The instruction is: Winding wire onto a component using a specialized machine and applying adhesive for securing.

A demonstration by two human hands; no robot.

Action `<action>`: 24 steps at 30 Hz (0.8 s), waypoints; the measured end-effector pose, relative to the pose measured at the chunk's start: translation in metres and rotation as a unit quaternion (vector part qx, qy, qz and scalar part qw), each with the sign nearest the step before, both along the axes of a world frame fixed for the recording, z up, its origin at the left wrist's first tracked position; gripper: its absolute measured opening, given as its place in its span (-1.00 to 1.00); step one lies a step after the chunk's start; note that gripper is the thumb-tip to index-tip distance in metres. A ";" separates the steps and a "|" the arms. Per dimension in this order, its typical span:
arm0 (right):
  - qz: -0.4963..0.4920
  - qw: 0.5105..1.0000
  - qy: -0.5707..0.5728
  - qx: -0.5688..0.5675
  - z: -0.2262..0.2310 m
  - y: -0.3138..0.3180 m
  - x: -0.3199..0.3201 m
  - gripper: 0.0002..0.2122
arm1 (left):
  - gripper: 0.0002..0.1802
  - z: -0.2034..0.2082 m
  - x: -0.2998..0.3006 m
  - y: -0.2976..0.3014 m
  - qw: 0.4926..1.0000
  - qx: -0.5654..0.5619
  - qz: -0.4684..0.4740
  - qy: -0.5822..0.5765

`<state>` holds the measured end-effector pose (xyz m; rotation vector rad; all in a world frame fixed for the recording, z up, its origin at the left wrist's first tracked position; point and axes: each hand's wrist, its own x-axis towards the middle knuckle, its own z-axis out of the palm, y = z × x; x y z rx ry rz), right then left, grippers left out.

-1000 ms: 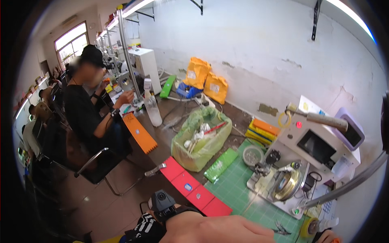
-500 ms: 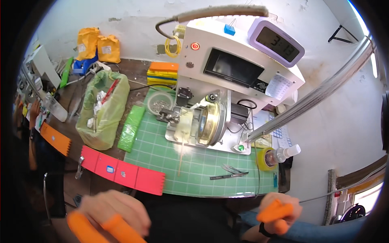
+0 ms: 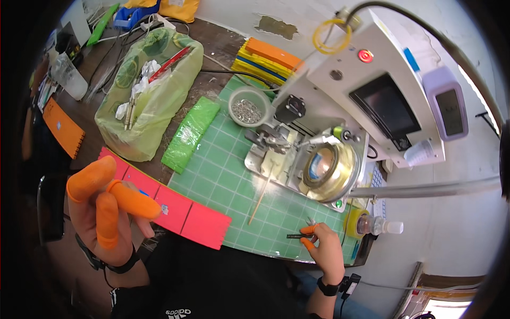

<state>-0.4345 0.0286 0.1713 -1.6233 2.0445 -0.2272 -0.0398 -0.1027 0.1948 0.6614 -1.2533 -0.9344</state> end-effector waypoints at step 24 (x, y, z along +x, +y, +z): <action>0.207 0.976 -0.050 0.036 0.018 -0.084 0.084 -0.65 | -0.75 0.019 -0.015 -0.016 0.983 0.079 -0.035 -0.164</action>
